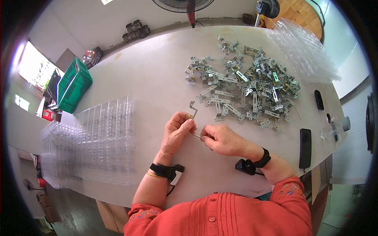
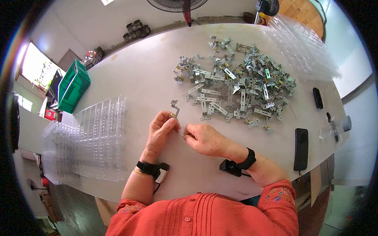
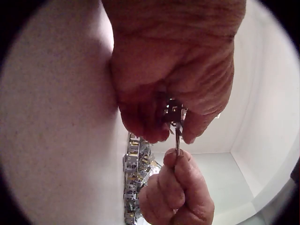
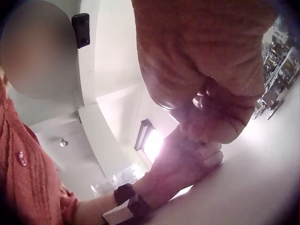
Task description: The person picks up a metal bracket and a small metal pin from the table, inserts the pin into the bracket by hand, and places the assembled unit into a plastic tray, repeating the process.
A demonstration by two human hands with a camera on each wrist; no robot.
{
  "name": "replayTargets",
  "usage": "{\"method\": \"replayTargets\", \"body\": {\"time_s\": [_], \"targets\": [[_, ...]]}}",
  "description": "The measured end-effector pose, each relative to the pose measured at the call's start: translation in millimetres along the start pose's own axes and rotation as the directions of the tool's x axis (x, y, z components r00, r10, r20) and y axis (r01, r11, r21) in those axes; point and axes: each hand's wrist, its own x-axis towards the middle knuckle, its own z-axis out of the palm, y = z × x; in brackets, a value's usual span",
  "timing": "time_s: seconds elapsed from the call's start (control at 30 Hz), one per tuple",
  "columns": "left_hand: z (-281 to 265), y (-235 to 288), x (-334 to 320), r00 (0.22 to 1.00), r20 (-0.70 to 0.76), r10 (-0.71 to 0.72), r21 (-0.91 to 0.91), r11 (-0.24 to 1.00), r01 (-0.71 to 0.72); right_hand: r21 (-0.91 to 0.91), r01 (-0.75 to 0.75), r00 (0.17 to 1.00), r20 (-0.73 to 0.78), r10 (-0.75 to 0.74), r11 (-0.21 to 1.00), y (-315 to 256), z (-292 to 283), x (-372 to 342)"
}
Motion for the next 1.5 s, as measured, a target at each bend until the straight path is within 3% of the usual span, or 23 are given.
{"method": "replayTargets", "body": {"time_s": [0.13, 0.2, 0.33, 0.4, 0.5, 0.6, 0.7, 0.8, 0.87, 0.93, 1.0, 1.07, 1.1, 1.13, 1.23, 1.3, 1.37, 1.43, 1.5], "targets": [[8.6, 7.9, -3.5, 0.992, -0.124, -0.004, 0.253, 0.967, 0.035, -0.043, -0.071, 0.994, 0.075, 0.074, 0.997, 4.6, -4.7, 1.5], [15.9, 16.8, -5.9, 0.978, -0.156, 0.140, 0.590, 0.807, -0.021, -0.028, -0.080, 0.992, 0.092, 0.082, 0.996, 11.3, -5.6, 2.1], [21.7, 23.4, -8.5, 0.978, -0.159, 0.135, 0.761, 0.648, 0.035, -0.117, -0.015, 0.981, 0.189, 0.037, 0.993, 19.0, -6.9, 2.8], [16.5, 21.2, -8.9, 0.967, -0.098, 0.234, 0.909, 0.417, -0.009, -0.106, -0.021, 0.979, 0.202, 0.042, 0.994, 20.8, -6.1, 2.7], [15.6, 26.8, -10.6, 0.984, -0.146, 0.106, 0.949, 0.297, 0.109, -0.159, 0.046, 0.981, 0.194, -0.015, 0.986, 28.8, -3.6, 3.3], [15.0, 31.4, -14.0, 0.973, -0.211, 0.092, 0.909, 0.384, 0.161, -0.118, -0.018, 0.974, 0.221, 0.044, 0.993, 21.0, -7.1, 2.5], [13.5, 39.2, -14.7, 0.957, -0.262, 0.122, 0.900, 0.389, 0.197, -0.117, -0.091, 0.957, 0.265, 0.120, 0.989, 14.5, -11.1, 3.3], [0.6, 38.4, -13.5, 0.971, -0.215, 0.100, 0.929, 0.329, 0.171, -0.114, -0.064, 0.959, 0.267, 0.093, 0.991, 17.3, -11.4, 4.3], [-0.3, 37.9, -14.3, 0.967, -0.220, 0.125, 0.945, 0.272, 0.180, -0.080, -0.178, 0.932, 0.306, 0.194, 0.981, 13.1, -12.8, 5.7], [5.3, 36.5, -15.5, 0.961, -0.229, 0.153, 0.957, 0.219, 0.193, -0.089, -0.107, 0.957, 0.260, 0.127, 0.990, 23.3, -7.2, 6.3], [12.7, 38.0, -18.2, 0.963, -0.262, 0.069, 0.940, 0.243, 0.239, -0.108, -0.001, 0.971, 0.239, 0.027, 0.994, 30.9, -6.2, 7.3], [9.8, 33.3, -19.3, 0.976, -0.216, -0.001, 0.962, 0.174, 0.212, -0.114, 0.030, 0.982, 0.190, -0.008, 0.993, 39.6, -2.6, 9.3], [4.8, 22.9, -20.1, 0.976, -0.194, 0.094, 0.964, 0.201, 0.172, -0.068, -0.041, 0.974, 0.221, 0.055, 0.997, 37.0, -3.9, 10.7], [5.7, 22.2, -19.4, 0.976, -0.193, 0.105, 0.973, 0.147, 0.176, -0.029, -0.118, 0.959, 0.257, 0.121, 0.993, 32.2, -6.7, 10.4], [6.8, 38.4, -20.6, 0.966, -0.241, 0.092, 0.965, 0.132, 0.228, -0.053, -0.060, 0.959, 0.273, 0.072, 0.997, 23.3, -4.6, 11.6], [7.3, 51.3, -20.2, 0.982, -0.174, 0.077, 0.971, 0.178, 0.158, 0.021, -0.211, 0.944, 0.264, 0.198, 0.977, 10.4, -10.2, 8.5], [8.0, 68.3, -20.3, 0.978, -0.194, 0.079, 0.966, 0.187, 0.177, 0.028, -0.211, 0.939, 0.283, 0.194, 0.977, 10.0, -11.1, 8.4], [2.8, 85.4, -20.1, 0.975, -0.209, 0.077, 0.963, 0.191, 0.192, 0.115, -0.348, 0.903, 0.306, 0.300, 0.930, 13.6, -9.5, 8.1], [-7.5, 102.3, -20.2, 0.970, -0.169, 0.174, 0.969, 0.209, 0.131, 0.114, -0.339, 0.905, 0.312, 0.290, 0.934, 13.7, -10.0, 9.3]]}}
